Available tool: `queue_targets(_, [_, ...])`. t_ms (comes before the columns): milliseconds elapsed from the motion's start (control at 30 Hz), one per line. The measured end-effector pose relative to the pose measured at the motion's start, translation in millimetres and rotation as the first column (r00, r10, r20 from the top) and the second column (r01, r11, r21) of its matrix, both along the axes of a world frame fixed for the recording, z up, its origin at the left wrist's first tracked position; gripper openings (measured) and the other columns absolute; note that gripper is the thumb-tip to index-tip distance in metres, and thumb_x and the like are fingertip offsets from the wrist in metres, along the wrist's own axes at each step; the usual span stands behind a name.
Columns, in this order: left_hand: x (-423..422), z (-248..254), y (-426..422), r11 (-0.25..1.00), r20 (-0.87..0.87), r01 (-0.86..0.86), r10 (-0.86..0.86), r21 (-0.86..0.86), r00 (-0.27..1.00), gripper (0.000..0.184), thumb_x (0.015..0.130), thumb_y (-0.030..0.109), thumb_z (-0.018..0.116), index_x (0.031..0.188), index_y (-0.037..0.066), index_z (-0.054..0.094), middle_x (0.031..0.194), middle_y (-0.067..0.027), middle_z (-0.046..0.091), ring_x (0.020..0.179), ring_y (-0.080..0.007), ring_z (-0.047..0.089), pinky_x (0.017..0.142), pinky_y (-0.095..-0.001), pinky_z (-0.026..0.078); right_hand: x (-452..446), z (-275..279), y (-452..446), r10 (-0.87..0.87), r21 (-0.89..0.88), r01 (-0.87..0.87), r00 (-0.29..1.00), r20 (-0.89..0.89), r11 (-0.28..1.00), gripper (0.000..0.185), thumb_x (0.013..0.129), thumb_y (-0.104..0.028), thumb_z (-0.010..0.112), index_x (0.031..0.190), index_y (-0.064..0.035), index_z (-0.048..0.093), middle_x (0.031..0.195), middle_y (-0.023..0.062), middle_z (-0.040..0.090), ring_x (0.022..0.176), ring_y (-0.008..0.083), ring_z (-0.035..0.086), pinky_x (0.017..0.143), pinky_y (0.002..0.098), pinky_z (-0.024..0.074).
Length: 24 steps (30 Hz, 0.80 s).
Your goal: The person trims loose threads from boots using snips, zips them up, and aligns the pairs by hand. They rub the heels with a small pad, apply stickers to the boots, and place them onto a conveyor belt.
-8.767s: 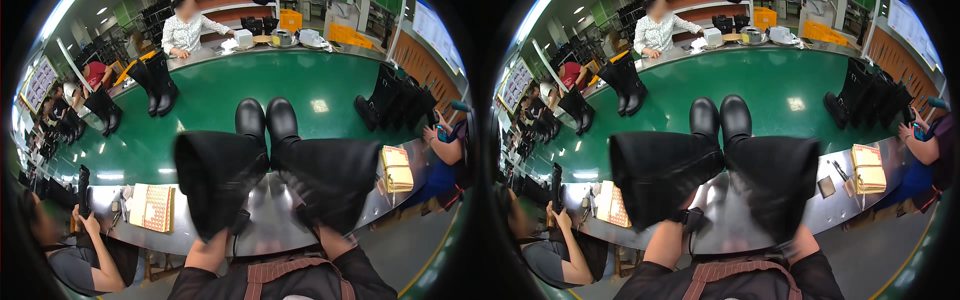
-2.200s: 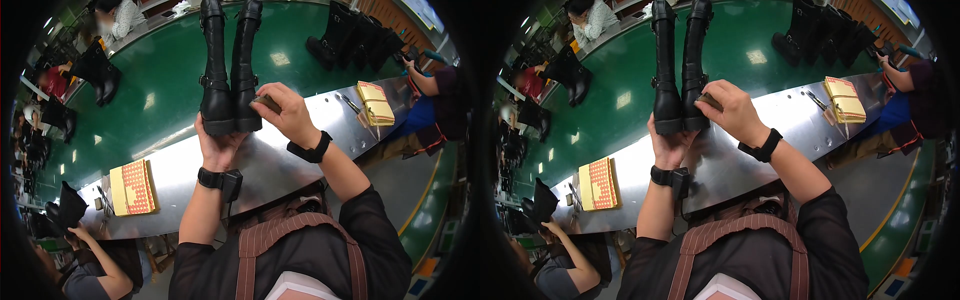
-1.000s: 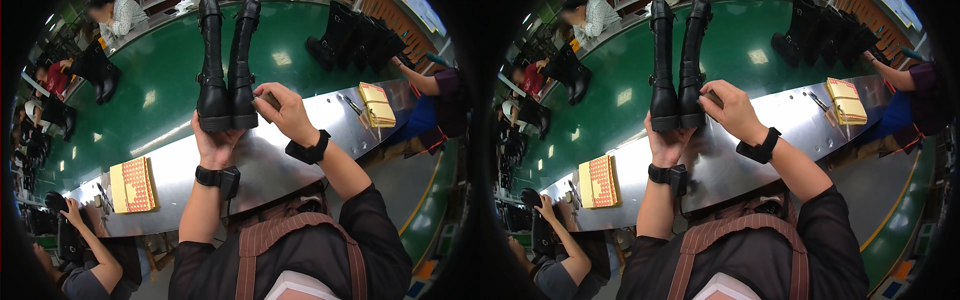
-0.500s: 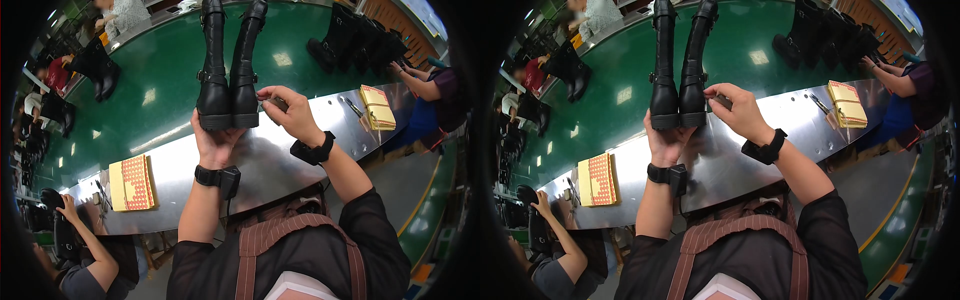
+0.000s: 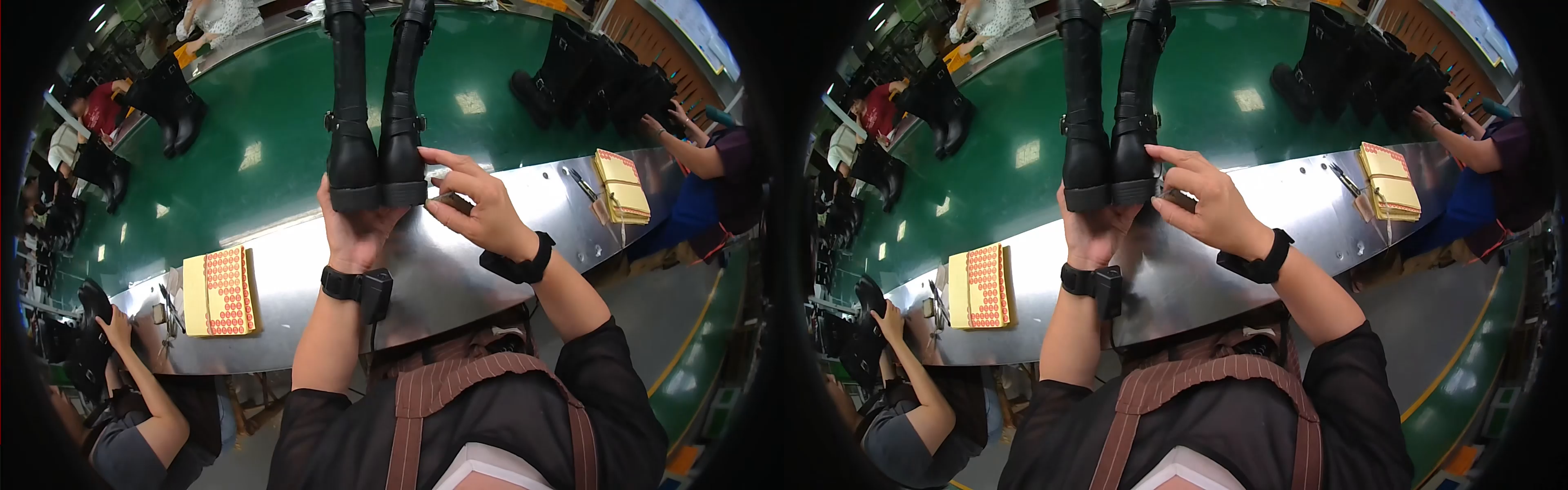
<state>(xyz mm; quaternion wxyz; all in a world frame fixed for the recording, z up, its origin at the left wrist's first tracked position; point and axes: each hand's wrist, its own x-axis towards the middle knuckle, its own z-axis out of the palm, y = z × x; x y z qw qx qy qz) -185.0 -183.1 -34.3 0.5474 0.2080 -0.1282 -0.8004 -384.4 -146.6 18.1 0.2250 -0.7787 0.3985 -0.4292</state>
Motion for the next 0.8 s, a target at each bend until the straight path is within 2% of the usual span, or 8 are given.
queue_targets(33, [-1,0,1,1.000,0.000,-0.004,0.004,-0.011,1.000,0.066,0.089,0.064,0.041,0.128,0.012,0.053,0.121,-0.0105,0.059,0.111,-0.0292,0.059,0.092,-0.0525,0.052,3,4,2,0.007,-0.099,-0.008,1.000,-0.013,0.995,0.019,0.077,-0.007,0.070,0.073,-0.0020,0.052,0.132,0.0151,0.055,0.109,0.0317,0.056,0.078,0.0359,0.0484])
queue_targets(133, [-6,-7,8,0.986,-0.338,0.128,-0.157,-0.107,0.928,0.070,0.090,0.062,0.046,0.136,0.010,0.048,0.135,-0.0111,0.053,0.116,-0.0291,0.056,0.098,-0.0476,0.048,5,18,13,0.023,-0.254,-0.042,0.997,-0.075,0.966,0.021,0.071,0.002,0.072,0.070,-0.0013,0.051,0.136,0.0184,0.052,0.113,0.0314,0.055,0.089,0.0368,0.0536])
queue_targets(233, [-9,-7,10,0.989,-0.262,0.133,-0.147,-0.069,0.954,0.065,0.093,0.056,0.048,0.137,0.008,0.047,0.137,-0.0109,0.052,0.118,-0.0280,0.055,0.103,-0.0420,0.044,5,29,27,0.012,-0.393,-0.087,0.982,-0.189,0.916,0.021,0.068,-0.002,0.073,0.066,-0.0030,0.053,0.133,0.0190,0.054,0.115,0.0327,0.056,0.087,0.0370,0.0517])
queue_targets(300, [-11,2,10,0.975,-0.288,0.146,-0.190,-0.169,0.938,0.061,0.095,0.047,0.052,0.139,0.006,0.045,0.140,-0.0116,0.050,0.122,-0.0281,0.052,0.109,-0.0417,0.037,3,32,36,0.024,-0.392,-0.114,0.974,-0.227,0.913,0.021,0.073,-0.005,0.072,0.068,-0.0036,0.052,0.135,0.0131,0.053,0.115,0.0302,0.056,0.087,0.0362,0.0518])
queue_targets(433, [-10,-11,7,0.940,-0.257,0.307,-0.336,-0.147,0.906,0.062,0.095,0.049,0.048,0.139,0.006,0.044,0.140,-0.0127,0.049,0.124,-0.0288,0.051,0.109,-0.0443,0.038,-2,26,50,0.003,-0.391,-0.123,0.956,-0.294,0.912,0.016,0.073,-0.006,0.073,0.072,-0.0047,0.056,0.134,0.0098,0.055,0.117,0.0255,0.055,0.086,0.0327,0.0523])
queue_targets(500, [-16,-5,8,0.945,-0.205,0.302,-0.322,-0.125,0.924,0.065,0.095,0.054,0.040,0.139,0.007,0.044,0.140,-0.0125,0.050,0.123,-0.0292,0.052,0.107,-0.0461,0.040,-5,18,55,-0.012,-0.367,-0.087,0.966,-0.258,0.926,0.020,0.069,-0.004,0.076,0.068,-0.0047,0.056,0.129,0.0139,0.059,0.112,0.0288,0.056,0.088,0.0345,0.0495])
queue_targets(567, [-15,-4,12,0.896,-0.240,0.418,-0.443,-0.149,0.864,0.072,0.092,0.063,0.032,0.139,0.010,0.046,0.137,-0.0107,0.052,0.123,-0.0283,0.053,0.107,-0.0476,0.039,-13,10,59,0.012,-0.307,-0.108,0.954,-0.299,0.946,0.015,0.072,-0.006,0.073,0.078,-0.0034,0.060,0.133,0.0123,0.055,0.114,0.0293,0.055,0.088,0.0344,0.0511])
queue_targets(800, [-29,-5,17,0.915,-0.313,0.376,-0.403,-0.143,0.860,0.066,0.092,0.057,0.033,0.135,0.011,0.051,0.135,-0.0113,0.054,0.122,-0.0299,0.053,0.106,-0.0475,0.039,-16,-14,71,0.062,-0.215,-0.154,0.921,-0.383,0.964,0.019,0.071,-0.009,0.075,0.067,-0.0051,0.058,0.125,0.0058,0.061,0.124,0.0348,0.046,0.096,0.0386,0.0520])
